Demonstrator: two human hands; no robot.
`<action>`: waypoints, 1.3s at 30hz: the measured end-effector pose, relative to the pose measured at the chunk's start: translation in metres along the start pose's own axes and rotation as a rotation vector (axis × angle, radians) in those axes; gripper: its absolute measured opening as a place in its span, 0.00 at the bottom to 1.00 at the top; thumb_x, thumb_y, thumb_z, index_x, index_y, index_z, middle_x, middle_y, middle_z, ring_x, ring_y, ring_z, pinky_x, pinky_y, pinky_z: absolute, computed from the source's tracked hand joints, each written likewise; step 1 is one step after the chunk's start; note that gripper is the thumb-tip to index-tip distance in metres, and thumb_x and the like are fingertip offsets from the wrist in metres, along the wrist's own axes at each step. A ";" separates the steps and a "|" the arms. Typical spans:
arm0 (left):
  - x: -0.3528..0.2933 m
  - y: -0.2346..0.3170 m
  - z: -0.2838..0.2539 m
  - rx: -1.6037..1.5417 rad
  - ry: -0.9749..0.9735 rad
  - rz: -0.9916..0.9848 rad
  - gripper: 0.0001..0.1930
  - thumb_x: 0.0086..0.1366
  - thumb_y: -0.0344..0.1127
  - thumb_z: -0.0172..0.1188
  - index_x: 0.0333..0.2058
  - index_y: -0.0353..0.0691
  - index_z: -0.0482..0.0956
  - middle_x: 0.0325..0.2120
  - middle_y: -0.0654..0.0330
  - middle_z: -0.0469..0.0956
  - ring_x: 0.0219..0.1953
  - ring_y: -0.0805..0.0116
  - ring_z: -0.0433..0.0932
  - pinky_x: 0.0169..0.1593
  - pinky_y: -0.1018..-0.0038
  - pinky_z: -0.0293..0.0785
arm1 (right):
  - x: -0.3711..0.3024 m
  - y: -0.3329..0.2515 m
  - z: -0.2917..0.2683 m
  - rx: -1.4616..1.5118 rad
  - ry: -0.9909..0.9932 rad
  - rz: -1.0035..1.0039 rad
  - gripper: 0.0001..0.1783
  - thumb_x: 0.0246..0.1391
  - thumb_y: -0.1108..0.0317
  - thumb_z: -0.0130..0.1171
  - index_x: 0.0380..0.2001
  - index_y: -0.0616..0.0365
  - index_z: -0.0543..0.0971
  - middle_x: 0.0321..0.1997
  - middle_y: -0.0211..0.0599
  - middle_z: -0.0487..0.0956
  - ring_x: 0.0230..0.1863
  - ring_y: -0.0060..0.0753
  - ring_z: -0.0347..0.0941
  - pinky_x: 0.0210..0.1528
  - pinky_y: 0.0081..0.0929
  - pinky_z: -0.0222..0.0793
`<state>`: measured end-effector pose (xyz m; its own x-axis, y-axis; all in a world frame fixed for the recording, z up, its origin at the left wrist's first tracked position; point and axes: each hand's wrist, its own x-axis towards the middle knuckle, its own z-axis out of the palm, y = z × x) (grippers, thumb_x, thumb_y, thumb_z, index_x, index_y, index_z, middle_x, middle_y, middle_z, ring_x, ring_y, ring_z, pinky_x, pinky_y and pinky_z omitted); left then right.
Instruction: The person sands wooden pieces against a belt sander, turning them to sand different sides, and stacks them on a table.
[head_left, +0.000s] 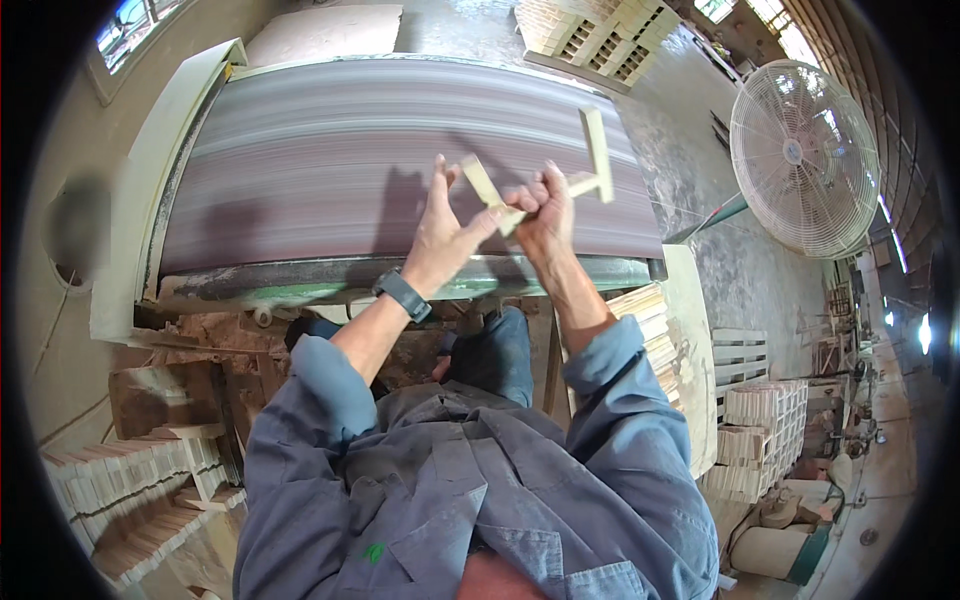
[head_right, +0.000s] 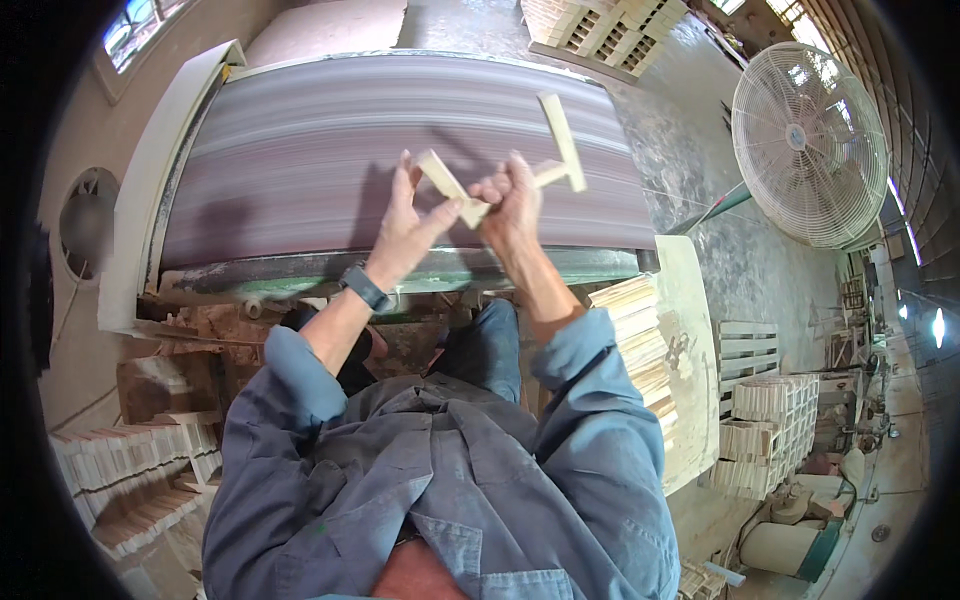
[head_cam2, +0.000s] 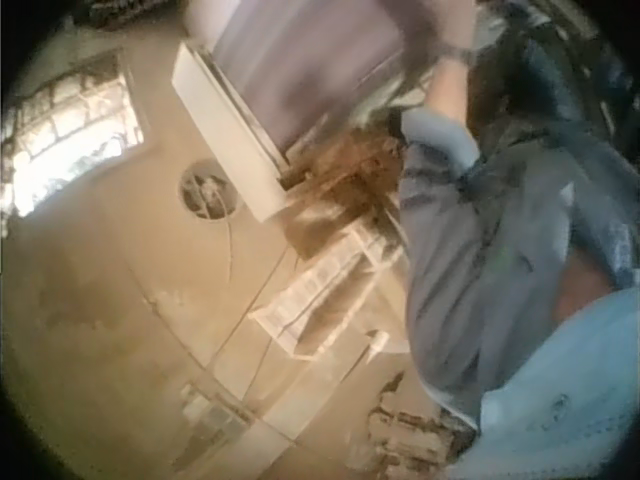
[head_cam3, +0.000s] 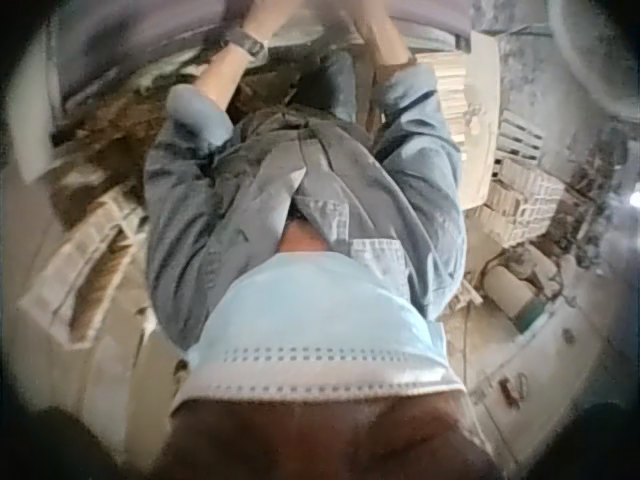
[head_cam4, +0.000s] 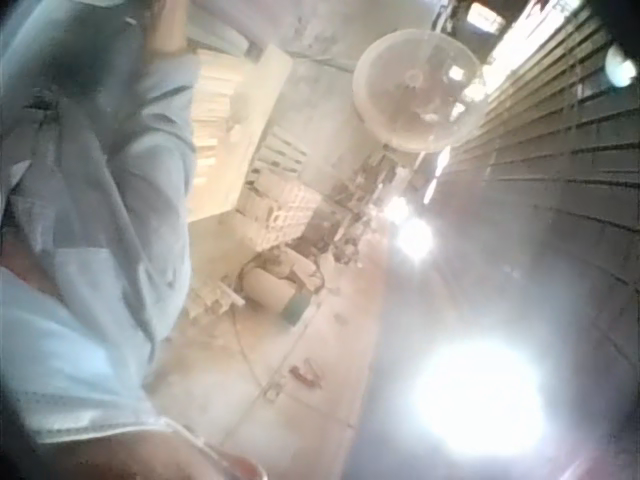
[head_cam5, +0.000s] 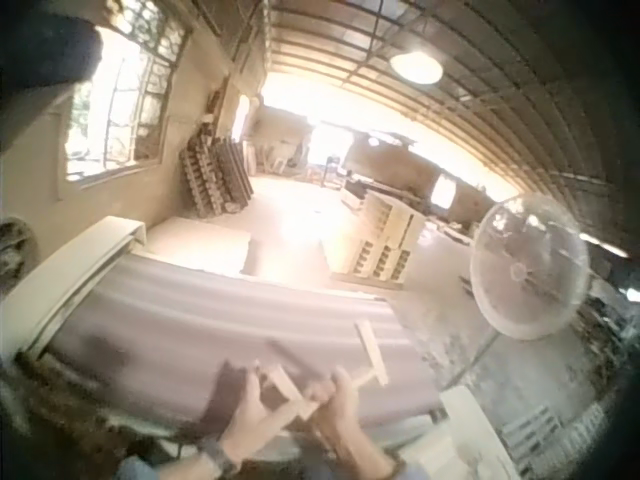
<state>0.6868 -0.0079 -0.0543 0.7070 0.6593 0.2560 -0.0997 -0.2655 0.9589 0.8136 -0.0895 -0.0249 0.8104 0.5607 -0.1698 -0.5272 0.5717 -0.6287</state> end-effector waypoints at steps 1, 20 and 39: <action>0.003 0.012 -0.005 -0.215 -0.029 -0.039 0.46 0.63 0.43 0.65 0.67 0.28 0.44 0.62 0.37 0.60 0.64 0.55 0.62 0.67 0.64 0.57 | 0.000 0.008 0.001 0.079 -0.142 0.075 0.12 0.64 0.63 0.54 0.28 0.54 0.67 0.15 0.21 0.59 0.17 0.20 0.58 0.23 0.25 0.68; 0.067 0.020 -0.112 -0.234 0.284 0.065 0.15 0.62 0.40 0.63 0.20 0.39 0.75 0.16 0.67 0.71 0.17 0.78 0.72 0.23 0.78 0.72 | 0.021 0.034 0.078 -0.858 -0.474 -0.379 0.19 0.56 0.62 0.64 0.43 0.67 0.77 0.32 0.34 0.77 0.39 0.25 0.75 0.45 0.25 0.71; 0.145 -0.071 -0.100 -0.282 0.422 -0.004 0.20 0.63 0.43 0.63 0.16 0.40 0.71 0.13 0.66 0.68 0.14 0.77 0.68 0.20 0.76 0.71 | 0.132 0.096 0.045 -0.876 -0.242 -0.436 0.13 0.55 0.65 0.61 0.31 0.68 0.80 0.21 0.31 0.76 0.25 0.21 0.70 0.30 0.26 0.67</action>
<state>0.7261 0.1767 -0.0734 0.3688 0.9023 0.2231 -0.3234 -0.1004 0.9409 0.8585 0.0664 -0.0739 0.7629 0.5696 0.3057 0.2557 0.1685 -0.9520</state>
